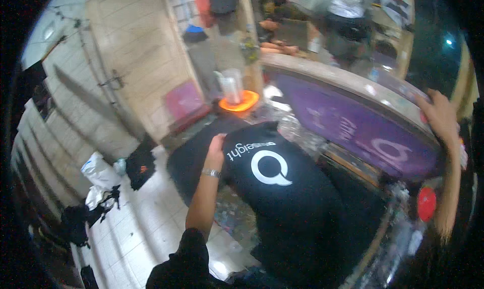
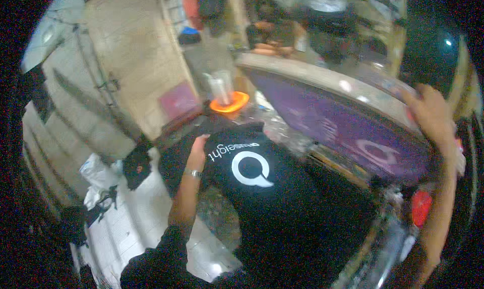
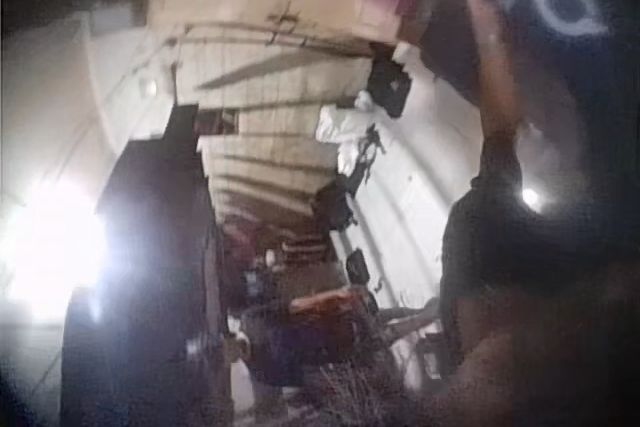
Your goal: The person performs screen printing on black garments using a large screen and a squeegee, applying white ink through the stencil multiple times while an assistant handles and replaces the garments on the printing station.
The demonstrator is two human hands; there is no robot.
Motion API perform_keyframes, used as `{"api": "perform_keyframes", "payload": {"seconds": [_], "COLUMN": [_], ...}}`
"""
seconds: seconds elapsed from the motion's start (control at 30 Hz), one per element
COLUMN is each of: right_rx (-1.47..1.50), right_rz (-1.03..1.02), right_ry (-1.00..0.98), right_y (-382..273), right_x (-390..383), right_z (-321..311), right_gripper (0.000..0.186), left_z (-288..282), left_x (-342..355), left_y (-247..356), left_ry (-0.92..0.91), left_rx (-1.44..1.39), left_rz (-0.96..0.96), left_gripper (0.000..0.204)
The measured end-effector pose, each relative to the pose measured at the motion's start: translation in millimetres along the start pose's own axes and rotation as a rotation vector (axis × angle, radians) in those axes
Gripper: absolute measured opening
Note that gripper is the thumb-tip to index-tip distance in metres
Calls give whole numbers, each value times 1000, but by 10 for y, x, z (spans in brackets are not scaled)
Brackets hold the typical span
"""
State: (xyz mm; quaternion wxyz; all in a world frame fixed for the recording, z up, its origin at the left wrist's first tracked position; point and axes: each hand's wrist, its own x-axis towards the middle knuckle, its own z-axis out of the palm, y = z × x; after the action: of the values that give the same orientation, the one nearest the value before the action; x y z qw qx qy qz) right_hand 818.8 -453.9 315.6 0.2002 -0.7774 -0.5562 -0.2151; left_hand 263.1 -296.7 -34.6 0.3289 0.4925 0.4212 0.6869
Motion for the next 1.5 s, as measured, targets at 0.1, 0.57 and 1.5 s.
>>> {"api": "perform_keyframes", "payload": {"seconds": [0.1, 0.57, 1.5], "right_rx": [68, -74, 10], "right_rz": [-19, 7, -385], "right_ry": [67, -221, 19], "right_y": [78, -44, -535], "right_x": [96, -52, -2991], "right_z": [78, -356, 363], "right_gripper": [69, 73, 32], "left_z": [-1623, 88, 1664], "left_x": [118, -1941, -3395], "left_y": [-619, 467, 1701], "left_ry": [164, -88, -529], "left_rx": [462, 797, -516], "left_rz": [-25, 140, -684], "left_gripper": [33, 28, 41]}}
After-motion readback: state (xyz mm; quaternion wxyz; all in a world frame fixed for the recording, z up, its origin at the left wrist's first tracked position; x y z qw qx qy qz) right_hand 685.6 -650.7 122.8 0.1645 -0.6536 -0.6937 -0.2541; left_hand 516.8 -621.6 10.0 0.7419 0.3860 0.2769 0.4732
